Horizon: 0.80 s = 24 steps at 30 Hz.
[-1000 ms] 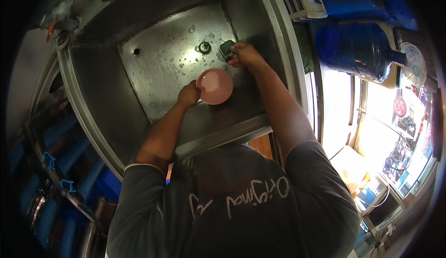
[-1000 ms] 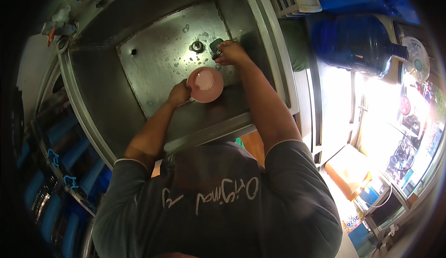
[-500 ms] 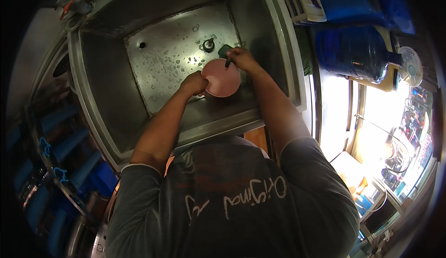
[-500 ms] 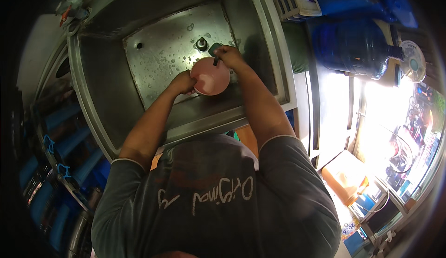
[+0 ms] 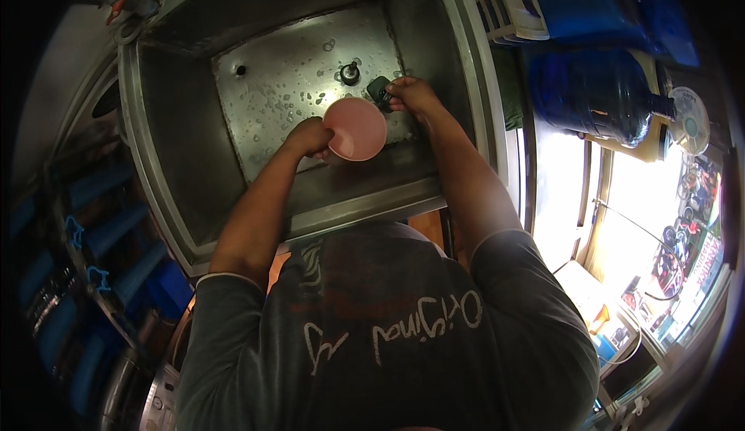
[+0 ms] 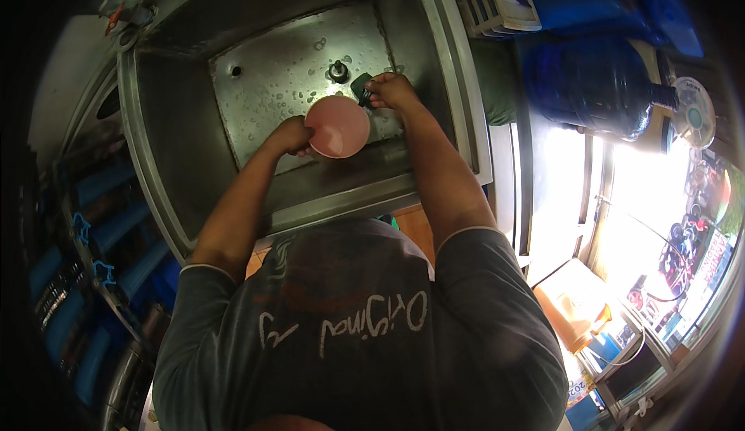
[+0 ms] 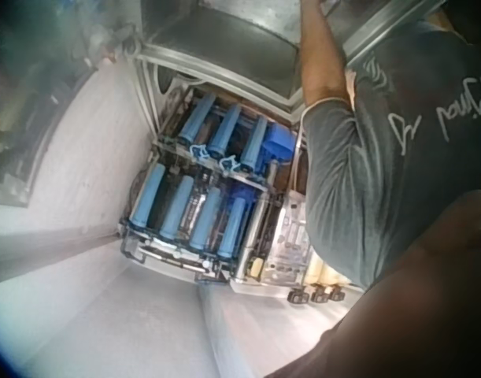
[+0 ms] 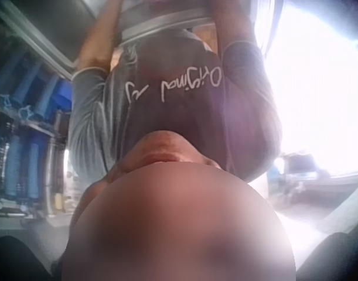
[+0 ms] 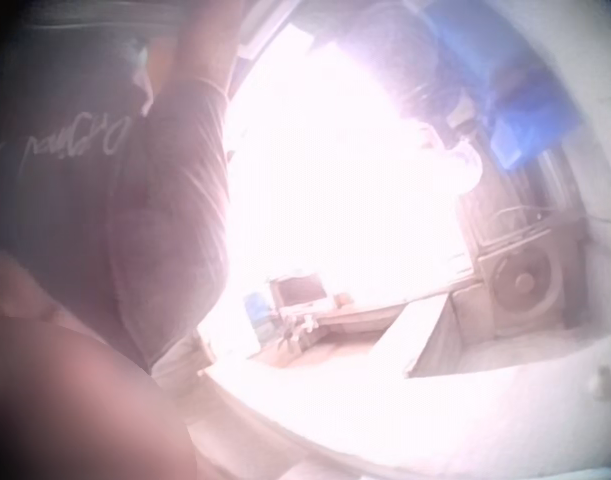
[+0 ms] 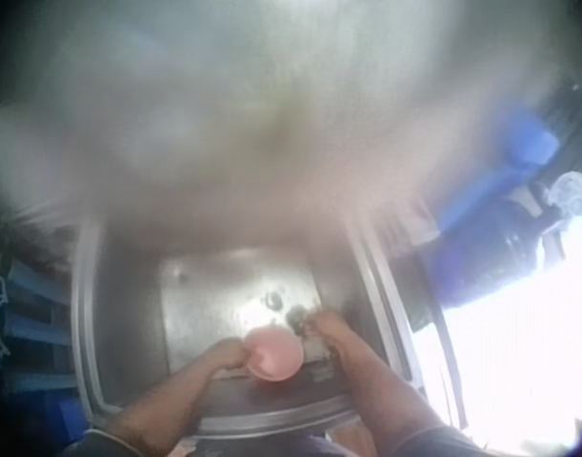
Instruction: The person fills a pink bowl with water from a sink faucet, then pours an orange liquid from a large container into a smaller jug. They then place a green bottle in the sink and pour liquid from it into the pink bowl.
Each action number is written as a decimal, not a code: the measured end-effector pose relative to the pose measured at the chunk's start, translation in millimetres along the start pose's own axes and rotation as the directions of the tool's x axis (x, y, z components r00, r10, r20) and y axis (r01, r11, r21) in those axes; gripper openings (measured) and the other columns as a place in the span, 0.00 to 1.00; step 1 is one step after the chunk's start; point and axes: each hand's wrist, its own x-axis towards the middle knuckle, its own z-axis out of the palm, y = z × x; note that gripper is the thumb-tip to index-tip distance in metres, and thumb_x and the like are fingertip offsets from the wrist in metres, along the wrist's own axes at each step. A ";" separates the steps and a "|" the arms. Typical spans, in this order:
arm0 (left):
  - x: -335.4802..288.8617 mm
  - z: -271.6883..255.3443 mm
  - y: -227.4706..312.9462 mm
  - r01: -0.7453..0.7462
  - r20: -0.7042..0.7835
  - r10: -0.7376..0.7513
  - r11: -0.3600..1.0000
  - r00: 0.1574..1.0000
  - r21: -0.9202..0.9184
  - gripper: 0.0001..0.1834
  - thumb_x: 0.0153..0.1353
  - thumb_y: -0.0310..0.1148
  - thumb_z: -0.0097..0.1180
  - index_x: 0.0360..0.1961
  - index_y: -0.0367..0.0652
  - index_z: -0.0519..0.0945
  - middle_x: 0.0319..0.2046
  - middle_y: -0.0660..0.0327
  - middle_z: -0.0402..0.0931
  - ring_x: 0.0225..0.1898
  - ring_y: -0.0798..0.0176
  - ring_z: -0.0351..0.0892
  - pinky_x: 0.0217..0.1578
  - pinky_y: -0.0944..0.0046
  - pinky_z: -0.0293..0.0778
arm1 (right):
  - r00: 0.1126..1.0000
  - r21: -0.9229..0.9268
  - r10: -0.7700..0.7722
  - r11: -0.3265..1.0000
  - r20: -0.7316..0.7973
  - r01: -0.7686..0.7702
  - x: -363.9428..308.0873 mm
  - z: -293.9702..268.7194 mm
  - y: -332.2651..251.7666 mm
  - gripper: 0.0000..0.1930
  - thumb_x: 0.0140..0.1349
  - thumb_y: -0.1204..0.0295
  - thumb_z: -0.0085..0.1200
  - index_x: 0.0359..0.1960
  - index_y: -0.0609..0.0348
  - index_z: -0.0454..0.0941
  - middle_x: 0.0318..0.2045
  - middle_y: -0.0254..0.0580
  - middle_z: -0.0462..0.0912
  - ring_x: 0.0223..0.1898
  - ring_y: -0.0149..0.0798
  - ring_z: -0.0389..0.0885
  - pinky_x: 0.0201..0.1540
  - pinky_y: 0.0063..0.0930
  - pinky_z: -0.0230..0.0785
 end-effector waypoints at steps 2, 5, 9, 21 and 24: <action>6.1 2.4 5.7 -0.036 -0.013 0.037 0.999 0.999 0.017 0.15 0.57 0.30 0.44 0.26 0.34 0.82 0.17 0.57 0.80 0.16 0.64 0.78 0.19 0.63 0.71 | 0.997 -0.018 -0.082 0.997 -0.004 0.081 3.3 -4.0 2.2 0.12 0.63 0.67 0.62 0.43 0.58 0.79 0.35 0.33 0.82 0.35 0.28 0.79 0.41 0.25 0.75; 11.6 5.9 16.2 -0.017 -0.028 0.017 1.000 0.999 -0.018 0.15 0.57 0.30 0.44 0.27 0.34 0.82 0.17 0.57 0.80 0.16 0.65 0.77 0.18 0.63 0.71 | 0.972 0.021 -0.234 0.972 -0.036 0.235 5.6 -8.7 9.7 0.12 0.61 0.69 0.65 0.43 0.58 0.80 0.36 0.32 0.83 0.39 0.27 0.78 0.44 0.24 0.70; 8.9 7.3 22.6 0.050 -0.015 -0.051 0.998 0.999 -0.048 0.15 0.58 0.30 0.43 0.30 0.34 0.82 0.19 0.57 0.81 0.16 0.65 0.78 0.18 0.63 0.71 | 0.965 -0.027 -0.254 0.967 -0.063 0.252 8.7 -7.4 23.6 0.14 0.61 0.67 0.64 0.46 0.59 0.81 0.37 0.32 0.83 0.40 0.28 0.78 0.45 0.24 0.69; -2.8 12.8 28.3 0.029 -0.035 -0.033 0.993 0.999 -0.116 0.15 0.58 0.30 0.44 0.26 0.34 0.81 0.18 0.57 0.81 0.18 0.64 0.80 0.19 0.63 0.73 | 0.960 -0.094 -0.265 0.962 -0.090 0.257 14.1 -7.3 27.6 0.17 0.60 0.62 0.65 0.44 0.60 0.82 0.38 0.38 0.85 0.41 0.32 0.79 0.47 0.29 0.70; -5.3 10.6 30.1 0.054 -0.018 -0.055 0.994 0.998 -0.093 0.15 0.59 0.32 0.43 0.31 0.33 0.80 0.21 0.57 0.80 0.16 0.65 0.77 0.16 0.64 0.71 | 0.956 -0.140 -0.286 0.952 -0.074 0.274 10.3 -7.7 25.9 0.18 0.60 0.60 0.65 0.44 0.60 0.82 0.38 0.39 0.85 0.40 0.33 0.80 0.47 0.29 0.71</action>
